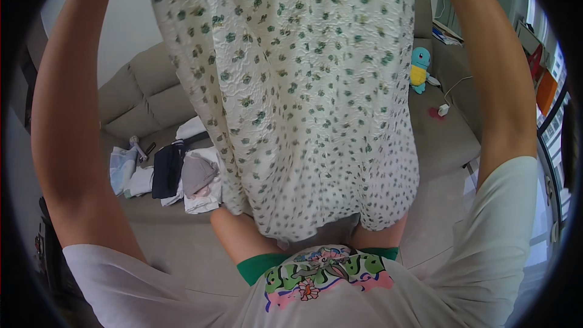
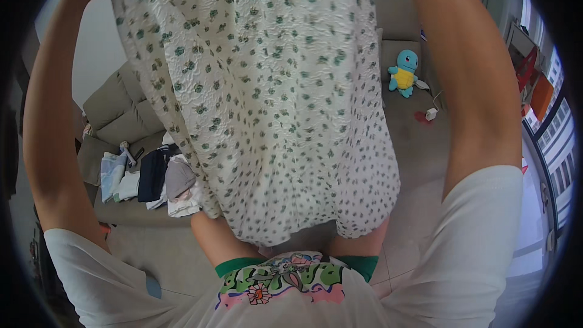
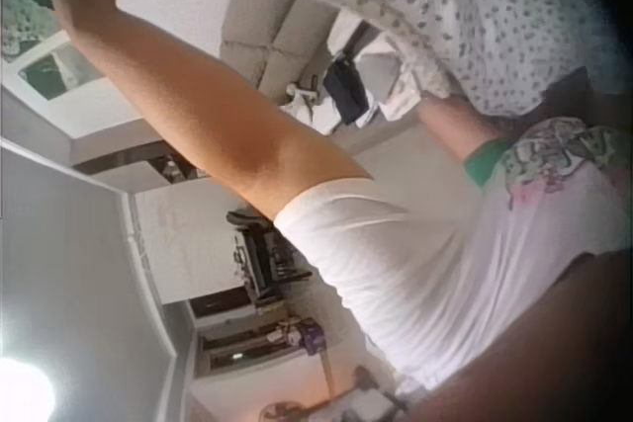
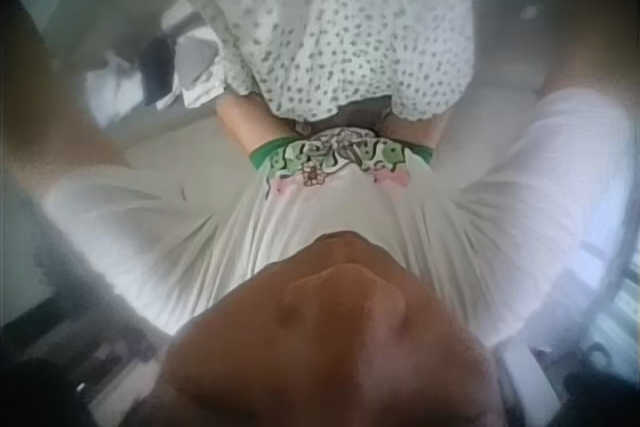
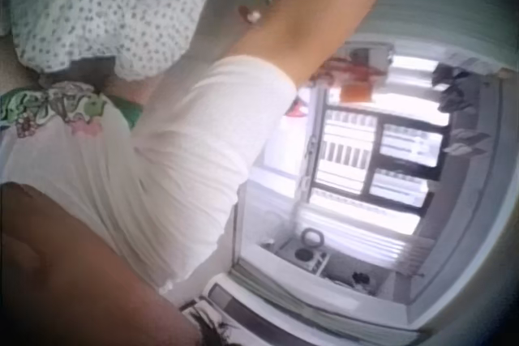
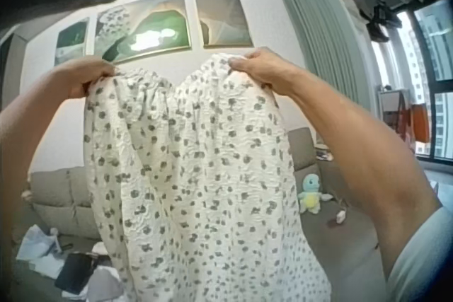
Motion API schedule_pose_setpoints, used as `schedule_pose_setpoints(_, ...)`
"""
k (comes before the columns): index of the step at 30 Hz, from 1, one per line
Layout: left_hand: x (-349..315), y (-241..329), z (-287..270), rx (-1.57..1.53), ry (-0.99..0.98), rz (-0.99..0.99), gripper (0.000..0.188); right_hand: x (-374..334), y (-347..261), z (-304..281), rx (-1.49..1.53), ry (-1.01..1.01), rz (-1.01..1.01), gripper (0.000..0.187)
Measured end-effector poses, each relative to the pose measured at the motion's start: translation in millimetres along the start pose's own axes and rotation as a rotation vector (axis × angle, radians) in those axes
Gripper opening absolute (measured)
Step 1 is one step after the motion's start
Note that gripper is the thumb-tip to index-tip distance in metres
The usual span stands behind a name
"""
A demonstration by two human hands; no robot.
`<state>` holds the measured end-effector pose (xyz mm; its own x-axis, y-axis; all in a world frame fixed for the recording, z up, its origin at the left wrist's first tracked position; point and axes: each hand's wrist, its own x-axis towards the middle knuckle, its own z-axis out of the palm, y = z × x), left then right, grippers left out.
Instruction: The person folds a black garment, a white patterned dress, and a yellow mesh item by hand while sitting on a couch and then moves the folded items to a table.
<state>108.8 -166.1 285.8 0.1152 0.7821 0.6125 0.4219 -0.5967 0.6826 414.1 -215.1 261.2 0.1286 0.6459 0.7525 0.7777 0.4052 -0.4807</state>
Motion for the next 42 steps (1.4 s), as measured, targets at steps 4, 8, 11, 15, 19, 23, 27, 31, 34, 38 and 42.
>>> schedule_pose_setpoints(4,21.1,-5.5,-52.4,-0.204,-0.207,0.007,0.032,9.0,-8.8,-33.6,0.326,0.032,0.082,0.041)
schedule_pose_setpoints(8,69.7,-18.9,-91.9,-0.015,-0.389,0.176,0.046,48.8,-29.5,-43.2,0.286,-0.011,0.166,0.032)
schedule_pose_setpoints(11,83.4,-1.1,-103.2,-0.040,-0.593,0.149,0.051,64.5,-44.0,-59.6,0.324,-0.113,0.199,0.029)
schedule_pose_setpoints(15,83.2,30.0,-140.0,-0.173,-0.703,0.143,0.054,79.2,-80.1,-70.2,0.540,-0.106,0.196,0.024)
schedule_pose_setpoints(19,88.2,61.8,-59.8,-0.126,-0.623,0.292,0.063,118.2,-89.7,-76.9,0.478,-0.233,0.174,0.024)
schedule_pose_setpoints(23,101.2,85.6,1.7,0.043,-0.821,0.296,0.046,148.0,-104.2,-68.0,0.563,-0.374,0.153,0.024)
schedule_pose_setpoints(27,108.7,81.8,2.1,-0.053,-0.757,0.200,0.033,152.0,-73.3,-67.9,0.440,-0.359,0.089,0.036)
schedule_pose_setpoints(31,93.1,81.4,7.4,-0.042,-0.665,0.197,0.031,141.0,-49.9,-67.5,0.478,-0.391,0.081,0.040)
schedule_pose_setpoints(34,92.4,70.9,15.3,-0.410,-0.699,0.082,0.029,135.7,-47.8,-62.5,0.495,-0.307,0.093,0.035)
schedule_pose_setpoints(38,91.5,70.6,24.9,-0.572,-0.741,-0.010,0.028,145.0,-25.5,-53.5,0.068,-0.238,-0.091,0.038)
schedule_pose_setpoints(42,92.2,57.1,36.5,-0.758,-0.774,-0.157,0.026,113.0,-73.2,-32.7,0.076,-0.316,0.006,0.046)
